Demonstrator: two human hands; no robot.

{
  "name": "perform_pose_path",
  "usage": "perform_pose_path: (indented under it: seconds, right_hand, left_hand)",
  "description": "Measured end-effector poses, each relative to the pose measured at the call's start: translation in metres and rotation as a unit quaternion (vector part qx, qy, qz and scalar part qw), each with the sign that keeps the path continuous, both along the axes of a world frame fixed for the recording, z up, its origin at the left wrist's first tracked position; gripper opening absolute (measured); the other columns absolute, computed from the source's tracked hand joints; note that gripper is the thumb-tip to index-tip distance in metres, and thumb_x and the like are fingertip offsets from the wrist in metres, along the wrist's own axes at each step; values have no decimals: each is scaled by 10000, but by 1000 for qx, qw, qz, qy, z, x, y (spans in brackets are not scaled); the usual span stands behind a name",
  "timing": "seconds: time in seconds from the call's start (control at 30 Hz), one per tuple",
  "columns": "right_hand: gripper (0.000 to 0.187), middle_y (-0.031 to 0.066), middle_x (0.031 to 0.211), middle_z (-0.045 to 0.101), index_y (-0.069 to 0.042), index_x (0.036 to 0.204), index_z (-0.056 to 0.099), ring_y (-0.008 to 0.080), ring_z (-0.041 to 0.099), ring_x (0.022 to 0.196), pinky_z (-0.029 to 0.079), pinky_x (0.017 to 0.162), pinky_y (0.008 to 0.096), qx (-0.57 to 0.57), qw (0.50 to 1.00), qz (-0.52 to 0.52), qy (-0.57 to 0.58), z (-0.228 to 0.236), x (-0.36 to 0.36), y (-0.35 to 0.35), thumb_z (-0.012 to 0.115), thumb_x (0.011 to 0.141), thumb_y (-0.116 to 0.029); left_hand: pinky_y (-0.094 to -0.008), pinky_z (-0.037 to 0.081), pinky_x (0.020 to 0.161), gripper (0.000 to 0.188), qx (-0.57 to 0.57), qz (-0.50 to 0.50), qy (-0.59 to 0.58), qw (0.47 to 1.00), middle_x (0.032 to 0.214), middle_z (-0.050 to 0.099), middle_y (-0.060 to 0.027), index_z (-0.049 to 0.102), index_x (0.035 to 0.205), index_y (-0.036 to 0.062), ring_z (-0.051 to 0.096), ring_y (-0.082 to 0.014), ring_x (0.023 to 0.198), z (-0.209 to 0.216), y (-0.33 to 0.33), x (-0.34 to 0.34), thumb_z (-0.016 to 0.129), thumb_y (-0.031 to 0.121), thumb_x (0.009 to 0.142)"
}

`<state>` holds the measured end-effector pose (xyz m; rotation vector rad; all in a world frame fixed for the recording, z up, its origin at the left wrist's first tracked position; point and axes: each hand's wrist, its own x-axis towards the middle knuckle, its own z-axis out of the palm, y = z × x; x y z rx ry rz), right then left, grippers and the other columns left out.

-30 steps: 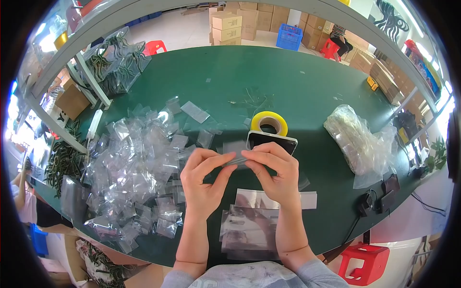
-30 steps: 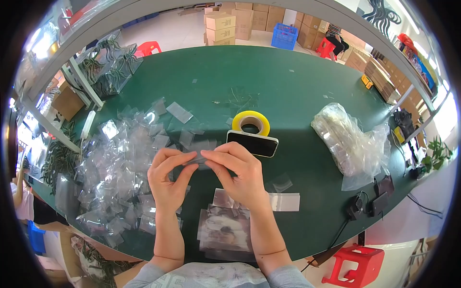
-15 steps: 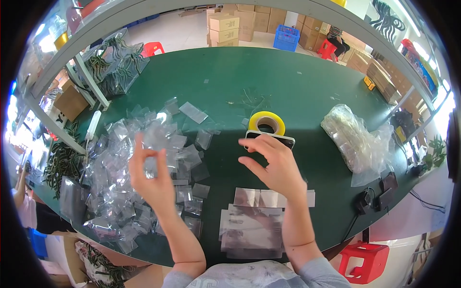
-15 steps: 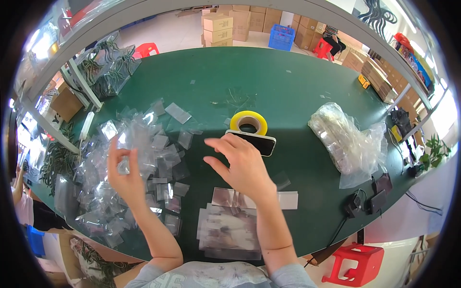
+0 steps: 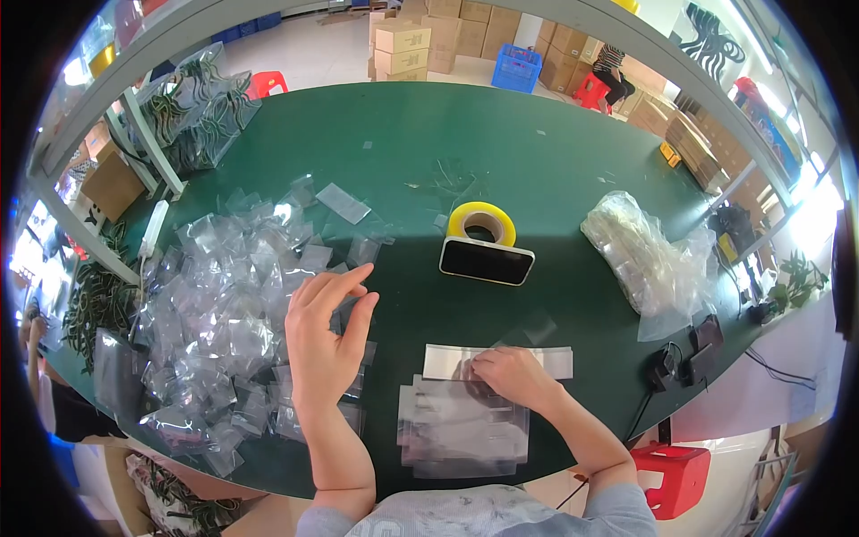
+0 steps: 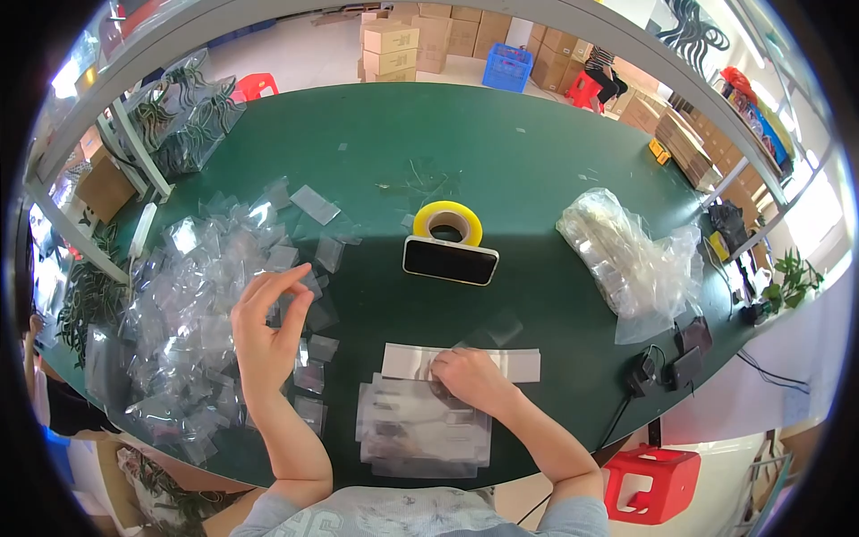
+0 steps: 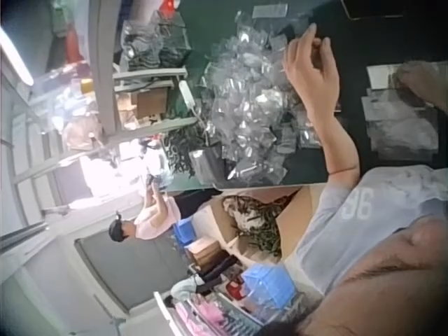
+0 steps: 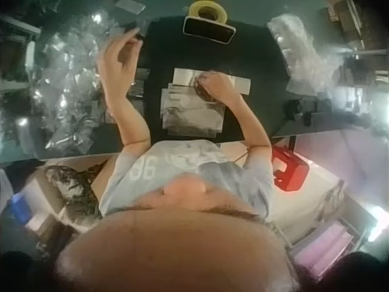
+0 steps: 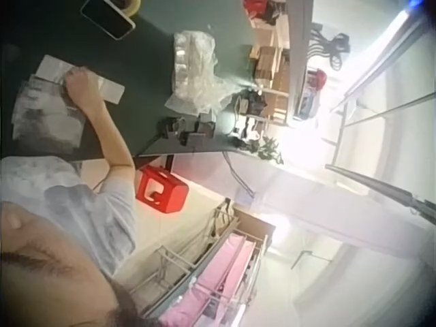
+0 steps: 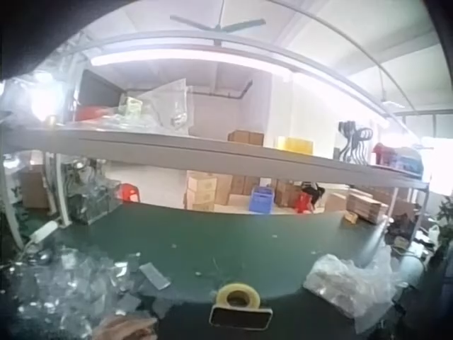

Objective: Manually packaging small rectangular grey parts into individual clear plastic bags.

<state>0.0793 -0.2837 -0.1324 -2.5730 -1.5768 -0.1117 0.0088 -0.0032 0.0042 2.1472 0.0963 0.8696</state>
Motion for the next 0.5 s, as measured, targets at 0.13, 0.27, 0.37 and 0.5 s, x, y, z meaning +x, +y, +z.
perform_pose_path:
  seconds: [0.13, 0.27, 0.37, 0.5]
  right_hand:
    - [141, 37, 947, 657, -104, 892, 661, 213, 663, 859, 543, 773, 332, 14, 998, 14, 62, 17, 0, -5, 685, 763, -155]
    - [105, 9, 966, 648, -109, 885, 649, 203, 659, 848, 544, 762, 328, 44, 997, 33, 45, 15, -3, -8, 665, 790, -151]
    - [109, 22, 903, 653, -98, 872, 644, 226, 661, 833, 543, 737, 340, 70, 995, 49, 48, 11, -1, -11, 671, 790, -165]
    - [118, 41, 807, 648, -82, 865, 639, 246, 661, 786, 543, 705, 352, 77, 989, 9, 125, 10, 10, -16, 660, 802, -181]
  left_hand:
    - [-365, 445, 837, 247, 21, -30, 13, 999, 823, 665, -35, 718, 1067, 86, 612, -240, 831, -1, -3, 1, 708, 79, 820]
    - [-363, 441, 826, 245, 30, -36, 4, 999, 818, 660, -37, 718, 1066, 88, 605, -245, 821, -1, -7, 1, 709, 82, 820]
    - [-361, 441, 820, 245, 33, -51, 13, 998, 812, 656, -38, 718, 1065, 89, 598, -249, 811, 0, -9, 1, 709, 84, 821]
    - [-361, 443, 813, 239, 30, -56, 5, 998, 801, 653, -40, 719, 1060, 89, 596, -248, 801, 1, -11, 1, 709, 82, 821]
